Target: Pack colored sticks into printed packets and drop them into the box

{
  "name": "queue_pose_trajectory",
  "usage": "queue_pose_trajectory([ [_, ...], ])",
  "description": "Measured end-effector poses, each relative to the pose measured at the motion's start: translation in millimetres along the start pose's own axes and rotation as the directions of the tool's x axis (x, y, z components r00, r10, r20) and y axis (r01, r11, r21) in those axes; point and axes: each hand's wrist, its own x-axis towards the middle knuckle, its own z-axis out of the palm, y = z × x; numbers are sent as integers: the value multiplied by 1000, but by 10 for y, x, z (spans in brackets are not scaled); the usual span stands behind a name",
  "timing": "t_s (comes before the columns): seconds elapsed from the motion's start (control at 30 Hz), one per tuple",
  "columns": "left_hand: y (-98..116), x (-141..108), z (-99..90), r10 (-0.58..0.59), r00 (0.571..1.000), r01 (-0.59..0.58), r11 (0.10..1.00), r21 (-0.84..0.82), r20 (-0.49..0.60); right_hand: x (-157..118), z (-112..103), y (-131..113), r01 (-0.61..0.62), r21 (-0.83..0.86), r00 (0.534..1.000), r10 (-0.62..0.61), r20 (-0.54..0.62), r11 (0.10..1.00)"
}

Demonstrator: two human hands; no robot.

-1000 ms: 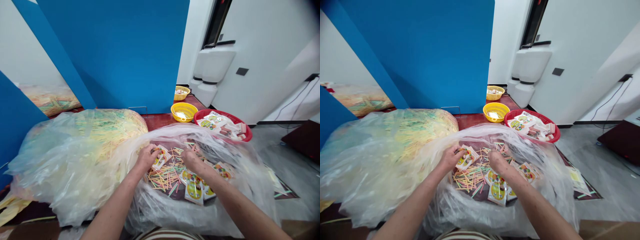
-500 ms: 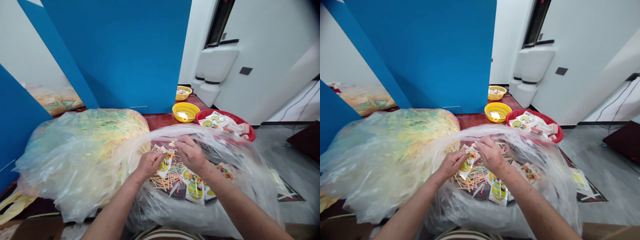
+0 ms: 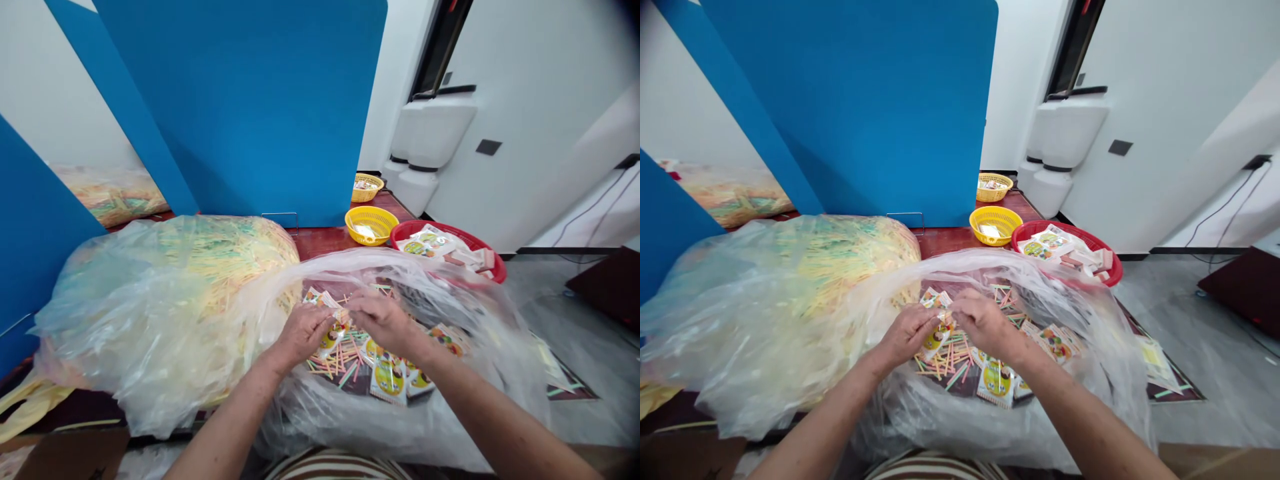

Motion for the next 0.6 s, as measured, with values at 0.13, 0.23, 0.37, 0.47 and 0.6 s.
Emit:
queue_pose_trajectory([
  [0.13, 33, -2, 20, -12, 999, 3, 983, -186, -46, 71, -75, -34, -170, 130, 985, 168, 26, 977],
  [0.23, 52, 0, 66, -39, 997, 15, 952, -305, -72, 57, -57, -108, -108, 48, 990, 102, 101, 993],
  [0.37, 115, -11, 99, -57, 981, -31, 900, -435, -187, -11, -135, -288, -49, -157, 997, 59, 59, 986],
  [0.47, 231, -31, 135, 20, 955, -153, 889, -432, -297, -112, -222, -434, -138, -314, 988, 109, -108, 940],
  [0.6, 308, -93, 264, 174, 960, -242, 910, -337, -219, -489, -110, -435, -120, -432, 990, 141, 16, 894],
])
